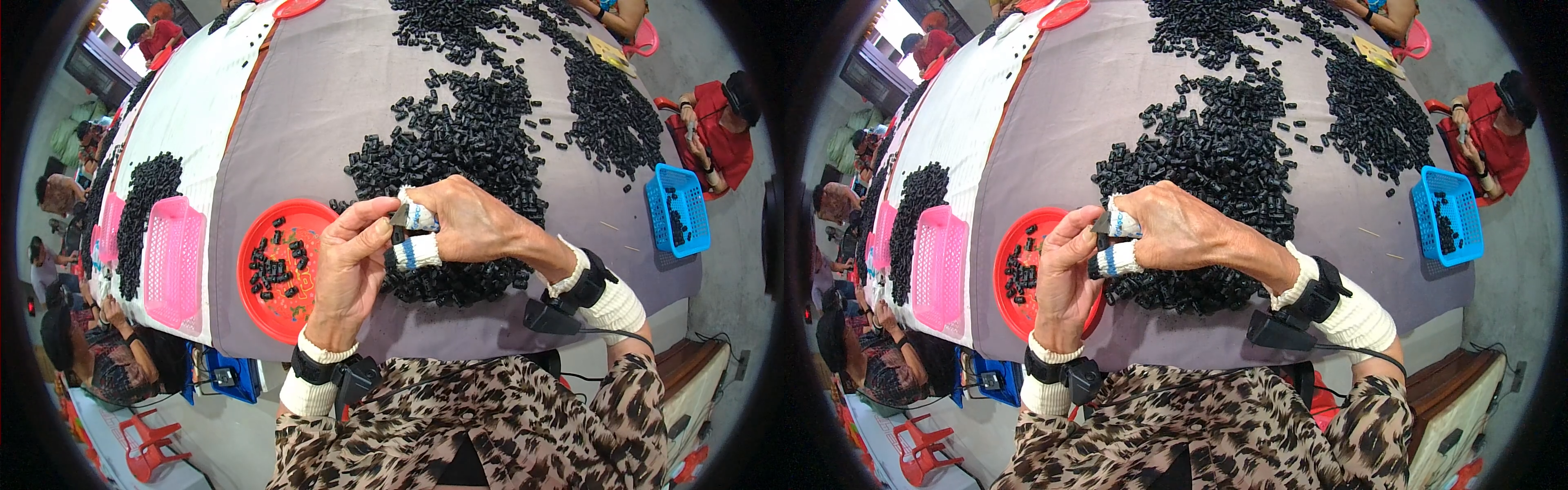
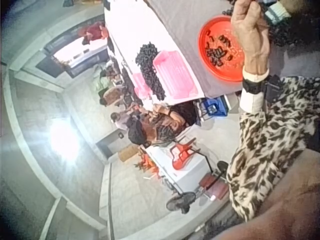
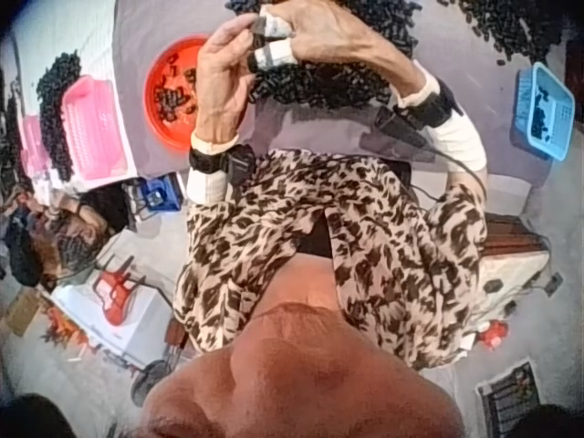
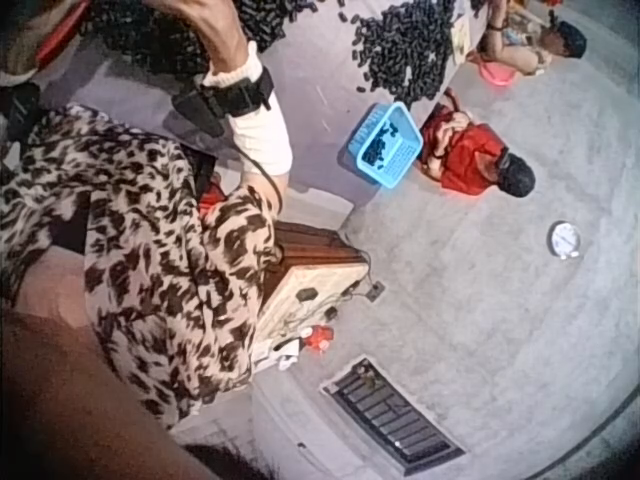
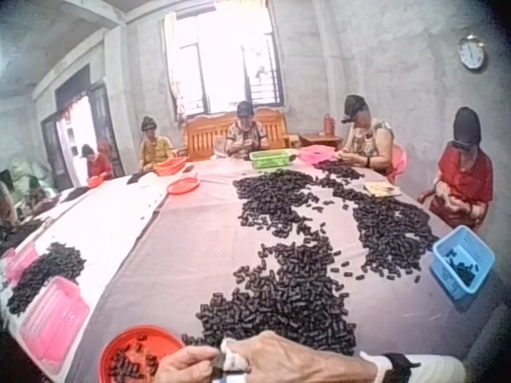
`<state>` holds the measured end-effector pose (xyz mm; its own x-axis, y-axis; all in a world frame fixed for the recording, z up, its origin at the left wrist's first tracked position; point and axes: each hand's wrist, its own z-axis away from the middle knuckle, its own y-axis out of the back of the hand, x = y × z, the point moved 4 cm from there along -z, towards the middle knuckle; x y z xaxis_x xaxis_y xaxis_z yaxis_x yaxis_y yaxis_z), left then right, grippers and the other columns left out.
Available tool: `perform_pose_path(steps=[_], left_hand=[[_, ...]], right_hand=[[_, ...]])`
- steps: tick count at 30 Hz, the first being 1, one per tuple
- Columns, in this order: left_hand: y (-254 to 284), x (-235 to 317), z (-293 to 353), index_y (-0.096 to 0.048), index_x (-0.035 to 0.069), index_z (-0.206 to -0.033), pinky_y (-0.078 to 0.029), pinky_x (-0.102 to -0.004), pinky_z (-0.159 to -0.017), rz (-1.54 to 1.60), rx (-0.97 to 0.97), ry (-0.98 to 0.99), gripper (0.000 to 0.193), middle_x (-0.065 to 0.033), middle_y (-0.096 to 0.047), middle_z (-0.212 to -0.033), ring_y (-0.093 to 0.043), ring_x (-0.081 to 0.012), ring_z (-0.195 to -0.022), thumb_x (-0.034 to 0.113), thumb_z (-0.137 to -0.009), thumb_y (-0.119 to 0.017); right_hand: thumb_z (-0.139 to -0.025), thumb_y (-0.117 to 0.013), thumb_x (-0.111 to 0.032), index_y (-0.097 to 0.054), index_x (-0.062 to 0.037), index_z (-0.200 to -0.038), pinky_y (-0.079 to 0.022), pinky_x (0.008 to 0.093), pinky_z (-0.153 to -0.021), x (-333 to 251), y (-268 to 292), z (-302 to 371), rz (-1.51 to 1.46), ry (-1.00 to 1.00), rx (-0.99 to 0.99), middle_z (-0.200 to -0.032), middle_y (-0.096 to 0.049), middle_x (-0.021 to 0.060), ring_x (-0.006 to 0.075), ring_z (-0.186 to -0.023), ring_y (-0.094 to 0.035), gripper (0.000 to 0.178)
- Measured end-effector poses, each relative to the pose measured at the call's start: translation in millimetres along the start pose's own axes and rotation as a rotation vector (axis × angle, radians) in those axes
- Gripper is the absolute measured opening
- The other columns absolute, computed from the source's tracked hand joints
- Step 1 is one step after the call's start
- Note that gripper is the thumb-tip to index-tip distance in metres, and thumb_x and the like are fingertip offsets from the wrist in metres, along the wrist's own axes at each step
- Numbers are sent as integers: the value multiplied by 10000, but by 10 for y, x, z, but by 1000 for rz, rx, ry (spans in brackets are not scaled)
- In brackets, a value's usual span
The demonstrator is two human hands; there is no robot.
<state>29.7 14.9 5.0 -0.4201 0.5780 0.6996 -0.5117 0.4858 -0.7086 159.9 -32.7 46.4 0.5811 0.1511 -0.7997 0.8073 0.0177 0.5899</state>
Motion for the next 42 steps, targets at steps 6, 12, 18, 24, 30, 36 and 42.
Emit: perform_pose_path(steps=[6,12,18,24,30,36,42], left_hand=[[44,-16,10,-586,-22,-1031,-483,-261,-784,15,-5,-6,209,-90,-624,-966,-597,-137,-862,26,-827,-585],[25,-40,-31,-557,-10,-1065,-505,-293,-786,129,-80,-26,232,-102,-624,-974,-608,-161,-881,39,-839,-572],[-6,-34,-17,-555,-5,-1043,-510,-279,-760,131,-63,-37,238,-90,-620,-918,-611,-152,-836,11,-807,-585],[-18,6,-35,-559,-9,-1017,-507,-263,-747,-5,4,-31,215,-91,-619,-893,-609,-140,-813,-10,-803,-566],[36,-59,-49,-557,-15,-1029,-517,-270,-736,180,-29,-12,180,-107,-630,-893,-620,-153,-799,43,-859,-542],[52,-76,-32,-555,-8,-1036,-530,-281,-725,127,45,-12,186,-94,-635,-889,-630,-152,-787,71,-867,-549],[72,-66,-28,-564,-12,-1032,-527,-274,-724,104,8,-38,184,-86,-635,-895,-628,-144,-793,57,-863,-553]], right_hand=[[-668,-653,-214,-526,25,-704,-433,399,-554,11,-42,17,63,18,-54,-631,-577,194,348,-584,-578,273],[-670,-693,-274,-547,21,-707,-438,371,-554,-22,5,18,-100,-11,73,-634,-586,160,299,-577,-587,331],[-654,-719,-272,-566,12,-716,-457,340,-563,-6,11,24,-126,-63,95,-632,-596,138,241,-580,-601,328],[-653,-714,-257,-561,19,-732,-460,344,-561,-29,10,16,-89,-81,110,-642,-596,147,256,-592,-612,325],[-650,-704,-262,-550,31,-721,-453,359,-540,43,-9,2,-60,-7,144,-622,-583,165,283,-568,-601,339],[-630,-651,-192,-548,45,-686,-445,383,-536,44,-40,-25,-27,-16,66,-609,-571,195,325,-557,-584,265],[-628,-622,-173,-548,50,-693,-447,397,-550,42,-45,-35,5,-22,26,-624,-573,219,350,-578,-589,244]])
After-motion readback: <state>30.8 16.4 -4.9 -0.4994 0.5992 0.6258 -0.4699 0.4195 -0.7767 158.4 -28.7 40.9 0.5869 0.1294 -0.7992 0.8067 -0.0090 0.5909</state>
